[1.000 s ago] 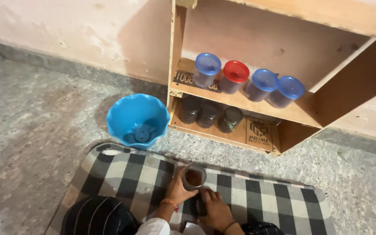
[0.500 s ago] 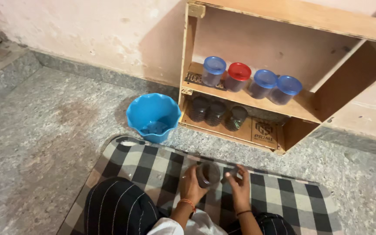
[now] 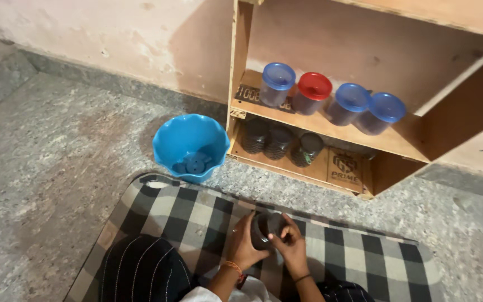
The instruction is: The person sits on a mat and transfers contents from a blue bowl into a small plastic container, then secures the lid and places the container on a wooden shelf. The person then handles additional small jars, opening and closing their lids, and places them on the shelf.
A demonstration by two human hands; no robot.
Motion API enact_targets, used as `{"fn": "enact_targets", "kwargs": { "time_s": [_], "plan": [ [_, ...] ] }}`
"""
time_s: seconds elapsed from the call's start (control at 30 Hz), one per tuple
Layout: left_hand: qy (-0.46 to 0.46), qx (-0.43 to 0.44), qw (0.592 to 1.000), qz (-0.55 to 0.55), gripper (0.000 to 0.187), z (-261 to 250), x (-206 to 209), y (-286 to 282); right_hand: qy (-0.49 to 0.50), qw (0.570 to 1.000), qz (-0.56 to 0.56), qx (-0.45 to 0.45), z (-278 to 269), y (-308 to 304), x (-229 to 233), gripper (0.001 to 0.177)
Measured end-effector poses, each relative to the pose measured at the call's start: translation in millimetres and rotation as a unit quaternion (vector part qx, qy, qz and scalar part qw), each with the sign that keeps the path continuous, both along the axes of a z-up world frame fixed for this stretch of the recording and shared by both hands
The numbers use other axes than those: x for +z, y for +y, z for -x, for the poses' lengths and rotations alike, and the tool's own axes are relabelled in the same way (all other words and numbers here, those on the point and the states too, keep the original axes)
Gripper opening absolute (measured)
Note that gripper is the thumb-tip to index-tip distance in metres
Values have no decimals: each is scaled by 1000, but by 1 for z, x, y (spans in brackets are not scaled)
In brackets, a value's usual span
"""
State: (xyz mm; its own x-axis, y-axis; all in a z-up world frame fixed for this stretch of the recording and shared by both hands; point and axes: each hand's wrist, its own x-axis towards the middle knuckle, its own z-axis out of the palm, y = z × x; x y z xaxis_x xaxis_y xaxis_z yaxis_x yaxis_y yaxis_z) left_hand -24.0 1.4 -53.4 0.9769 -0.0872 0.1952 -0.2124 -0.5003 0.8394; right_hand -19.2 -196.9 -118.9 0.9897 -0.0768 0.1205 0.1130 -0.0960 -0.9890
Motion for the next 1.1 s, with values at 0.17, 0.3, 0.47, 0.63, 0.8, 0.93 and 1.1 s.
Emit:
{"fn": "enact_targets", "kwargs": {
  "time_s": [0.17, 0.3, 0.47, 0.63, 0.8, 0.93, 1.1],
  "plan": [
    [-64, -24, 997, 19, 97, -15, 3, -9, 3, 999, 29, 21, -6, 12, 35, 45],
    [-52, -34, 998, 28, 87, -22, -1, -15, -32, 980, 194, 14, -10, 18, 65, 59],
    [-66, -29, 997, 5, 86, -24, -4, -24, -50, 970, 238, -9, -14, 20, 82, 67],
    [-33, -41, 999, 5, 76, -29, 4, -25, -70, 969, 236, -1, -13, 15, 89, 63],
    [-52, -42, 998, 7, 79, -30, 4, -21, -53, 969, 240, 20, -14, 16, 92, 70],
    [-32, -44, 998, -14, 85, -30, -1, -21, -55, 967, 245, 35, -13, 14, 93, 70],
    [6, -58, 997, -43, 88, -27, -4, -20, -64, 958, 274, 60, -10, 10, 99, 68]
  ]
}}
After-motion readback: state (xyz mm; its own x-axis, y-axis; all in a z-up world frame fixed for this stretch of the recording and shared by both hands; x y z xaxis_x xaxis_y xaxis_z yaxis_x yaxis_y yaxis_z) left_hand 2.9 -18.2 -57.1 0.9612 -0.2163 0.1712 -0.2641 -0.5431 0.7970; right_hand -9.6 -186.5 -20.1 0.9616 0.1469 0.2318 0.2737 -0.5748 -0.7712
